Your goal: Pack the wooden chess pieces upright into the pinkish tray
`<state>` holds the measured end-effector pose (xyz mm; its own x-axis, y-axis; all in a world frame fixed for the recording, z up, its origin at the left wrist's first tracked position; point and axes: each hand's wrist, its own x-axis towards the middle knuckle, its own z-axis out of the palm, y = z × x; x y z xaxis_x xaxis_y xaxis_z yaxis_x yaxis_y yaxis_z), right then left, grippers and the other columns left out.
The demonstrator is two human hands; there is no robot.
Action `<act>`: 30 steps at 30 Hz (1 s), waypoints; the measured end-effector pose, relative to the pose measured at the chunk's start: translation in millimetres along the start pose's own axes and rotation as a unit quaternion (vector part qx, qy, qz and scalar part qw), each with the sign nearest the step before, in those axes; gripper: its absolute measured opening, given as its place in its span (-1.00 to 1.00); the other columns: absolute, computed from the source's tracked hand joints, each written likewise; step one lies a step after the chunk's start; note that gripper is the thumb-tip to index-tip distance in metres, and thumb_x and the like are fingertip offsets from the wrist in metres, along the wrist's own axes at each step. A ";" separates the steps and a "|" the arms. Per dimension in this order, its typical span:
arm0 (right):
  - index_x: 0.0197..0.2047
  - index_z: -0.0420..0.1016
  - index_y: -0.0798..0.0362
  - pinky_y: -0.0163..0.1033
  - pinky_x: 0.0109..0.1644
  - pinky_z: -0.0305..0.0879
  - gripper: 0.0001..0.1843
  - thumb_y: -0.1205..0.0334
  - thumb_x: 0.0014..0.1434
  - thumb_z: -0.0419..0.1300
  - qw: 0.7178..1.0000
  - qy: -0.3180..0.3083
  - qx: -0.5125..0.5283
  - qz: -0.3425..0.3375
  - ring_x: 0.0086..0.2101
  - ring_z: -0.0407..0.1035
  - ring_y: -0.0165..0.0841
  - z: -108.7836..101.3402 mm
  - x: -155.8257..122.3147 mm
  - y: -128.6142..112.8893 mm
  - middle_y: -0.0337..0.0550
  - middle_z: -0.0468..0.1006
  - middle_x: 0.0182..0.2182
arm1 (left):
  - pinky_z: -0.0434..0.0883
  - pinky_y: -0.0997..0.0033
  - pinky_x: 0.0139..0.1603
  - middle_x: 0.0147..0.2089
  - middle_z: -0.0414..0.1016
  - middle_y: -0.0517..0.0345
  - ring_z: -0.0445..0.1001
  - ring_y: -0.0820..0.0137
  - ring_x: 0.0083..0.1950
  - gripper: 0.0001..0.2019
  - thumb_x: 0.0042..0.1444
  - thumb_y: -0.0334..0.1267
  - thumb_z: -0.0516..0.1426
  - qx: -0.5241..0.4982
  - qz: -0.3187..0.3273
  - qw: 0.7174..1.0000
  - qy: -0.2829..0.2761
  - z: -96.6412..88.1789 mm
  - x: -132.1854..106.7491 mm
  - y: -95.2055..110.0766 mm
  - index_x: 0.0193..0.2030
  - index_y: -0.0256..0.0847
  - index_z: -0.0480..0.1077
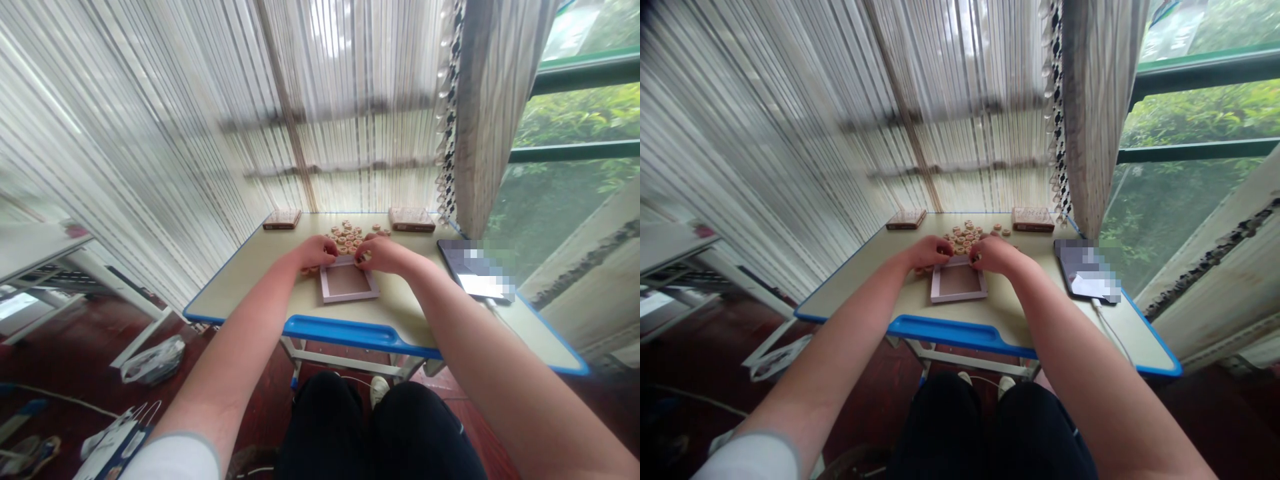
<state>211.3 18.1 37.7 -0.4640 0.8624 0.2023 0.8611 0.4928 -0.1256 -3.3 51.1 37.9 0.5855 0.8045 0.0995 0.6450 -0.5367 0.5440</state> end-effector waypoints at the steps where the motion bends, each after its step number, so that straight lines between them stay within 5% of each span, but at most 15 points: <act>1: -0.27 0.58 -0.12 -0.16 -0.06 0.17 -0.75 0.08 -0.07 0.23 1.000 0.003 -0.003 0.002 -0.14 0.24 -0.15 0.2 0.0 -0.7 -0.09 0.46 -0.20 | 0.30 0.50 -0.35 -0.44 0.47 0.21 0.39 0.45 -0.38 -0.77 -0.18 -0.33 0.09 -0.001 0.000 1.000 -0.001 0.4 -0.2 -0.1 -0.35 -0.27 0.50; 7: -0.16 0.54 -0.08 -0.18 -0.08 0.19 -0.69 0.16 -0.05 0.22 1.000 0.018 -0.007 0.008 -0.15 0.27 -0.17 3.1 -0.2 -2.2 -0.08 0.47 -0.17 | 0.31 0.49 -0.35 -0.39 0.50 0.18 0.41 0.43 -0.35 -0.76 -0.15 -0.28 0.11 -0.025 -0.015 0.999 0.021 3.5 4.3 -3.2 -0.32 -0.27 0.51; 13: -0.14 0.52 -0.09 -0.20 -0.08 0.20 -0.68 0.15 -0.02 0.20 1.000 0.015 0.015 -0.001 -0.17 0.30 -0.21 1.9 -0.9 -0.9 -0.08 0.46 -0.14 | 0.36 0.45 -0.19 -0.27 0.54 0.04 0.45 0.41 -0.25 -0.70 -0.03 -0.33 0.03 -0.043 -0.076 0.971 0.223 -1.0 14.1 -19.1 -0.19 -0.32 0.48; 17: 0.15 0.31 -0.07 -0.20 -0.06 0.21 -0.43 0.13 0.03 0.16 0.998 0.046 0.033 0.016 -0.09 0.30 -0.19 1.5 -0.2 -4.1 -0.04 0.43 -0.02 | 0.36 0.42 -0.14 -0.23 0.54 -0.02 0.46 0.34 -0.21 -0.68 -0.08 -0.34 0.07 0.028 -0.137 0.972 0.187 -5.0 12.7 -27.4 -0.17 -0.34 0.50; 23: -0.13 0.53 -0.02 -0.32 -0.22 0.23 -0.70 0.21 0.09 0.08 0.997 0.033 0.045 0.043 -0.27 0.39 -0.32 6.3 3.9 -6.4 -0.13 0.55 -0.21 | 0.36 0.42 -0.21 -0.27 0.55 0.03 0.47 0.32 -0.27 -0.68 -0.11 -0.17 0.16 0.077 -0.116 0.984 0.108 -0.8 10.5 -26.1 -0.21 -0.27 0.52; 30: -0.25 0.58 -0.03 -0.34 -0.20 0.22 -0.76 0.28 0.07 0.09 0.999 0.023 0.020 0.026 -0.27 0.40 -0.33 9.0 6.8 -7.6 -0.14 0.57 -0.26 | 0.30 0.38 0.01 -0.08 0.50 -0.04 0.42 0.30 -0.06 -0.65 0.08 -0.32 -0.02 0.142 -0.092 0.970 0.173 4.4 19.3 -37.7 -0.03 -0.25 0.45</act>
<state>199.7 21.3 31.3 -0.4075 0.8813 0.2392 0.8746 0.4520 -0.1754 -14.2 85.7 15.6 0.2788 0.9045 0.3228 0.8612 -0.3842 0.3328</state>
